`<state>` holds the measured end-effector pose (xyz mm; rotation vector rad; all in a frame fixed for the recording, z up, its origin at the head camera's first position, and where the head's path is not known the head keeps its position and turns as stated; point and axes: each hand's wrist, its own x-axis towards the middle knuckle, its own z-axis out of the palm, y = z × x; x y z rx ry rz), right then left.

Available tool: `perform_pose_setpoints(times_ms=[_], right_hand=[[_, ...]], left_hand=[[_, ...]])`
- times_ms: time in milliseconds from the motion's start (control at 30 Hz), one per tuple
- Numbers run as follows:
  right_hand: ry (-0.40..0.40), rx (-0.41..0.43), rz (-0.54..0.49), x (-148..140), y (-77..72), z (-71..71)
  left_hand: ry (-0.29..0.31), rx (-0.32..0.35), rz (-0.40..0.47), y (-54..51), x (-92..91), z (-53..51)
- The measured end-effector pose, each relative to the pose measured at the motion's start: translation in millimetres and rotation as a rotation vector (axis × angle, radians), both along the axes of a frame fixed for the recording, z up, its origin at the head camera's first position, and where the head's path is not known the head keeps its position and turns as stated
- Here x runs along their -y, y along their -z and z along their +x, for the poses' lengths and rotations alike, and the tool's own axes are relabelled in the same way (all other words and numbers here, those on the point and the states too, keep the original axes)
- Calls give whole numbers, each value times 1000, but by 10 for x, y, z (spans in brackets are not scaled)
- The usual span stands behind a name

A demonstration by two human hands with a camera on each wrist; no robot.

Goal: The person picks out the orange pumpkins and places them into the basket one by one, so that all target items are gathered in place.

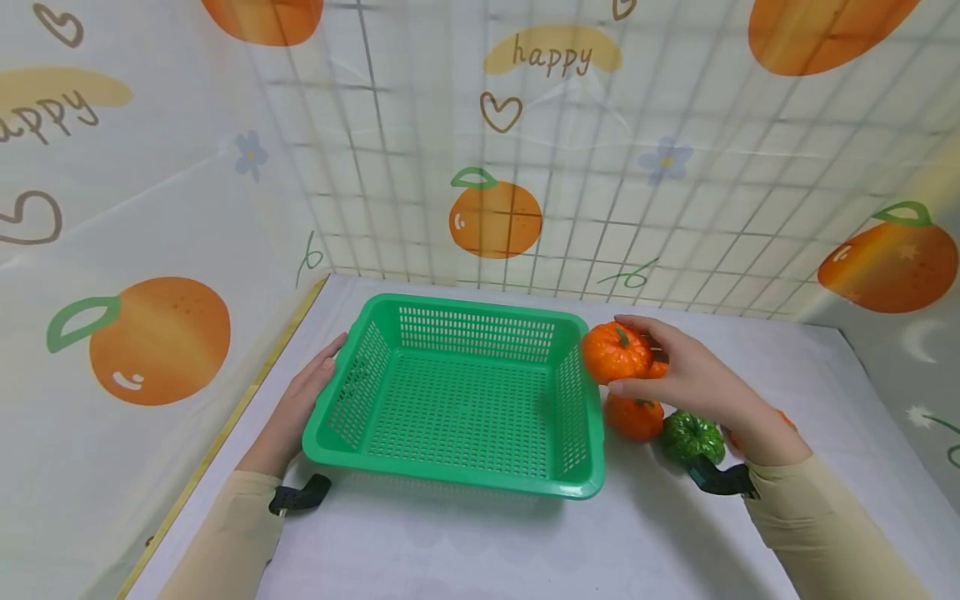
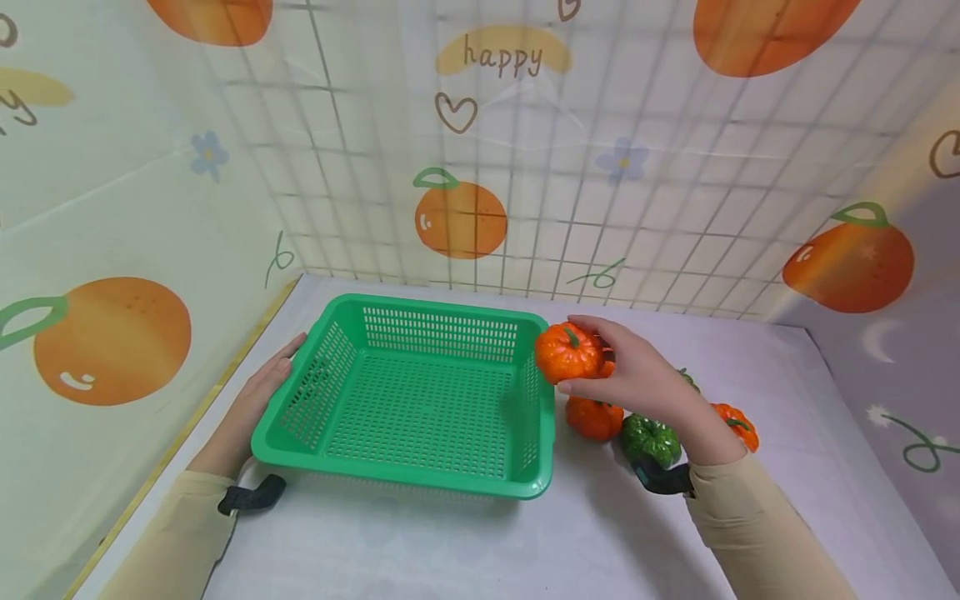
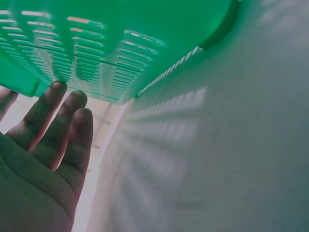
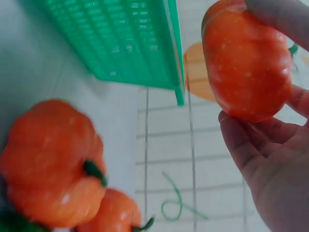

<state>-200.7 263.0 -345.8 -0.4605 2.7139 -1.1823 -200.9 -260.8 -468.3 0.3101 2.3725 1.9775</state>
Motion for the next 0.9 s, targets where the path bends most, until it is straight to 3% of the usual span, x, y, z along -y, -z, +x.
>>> perform_pose_setpoints(times_ms=[433, 900], right_hand=[[-239, -116, 73, 605, -150, -258], [-340, -140, 107, 1068, -165, -430]], left_hand=[[1, -4, 11, 30, 17, -24], [-2, -16, 2, 33, 15, -24]])
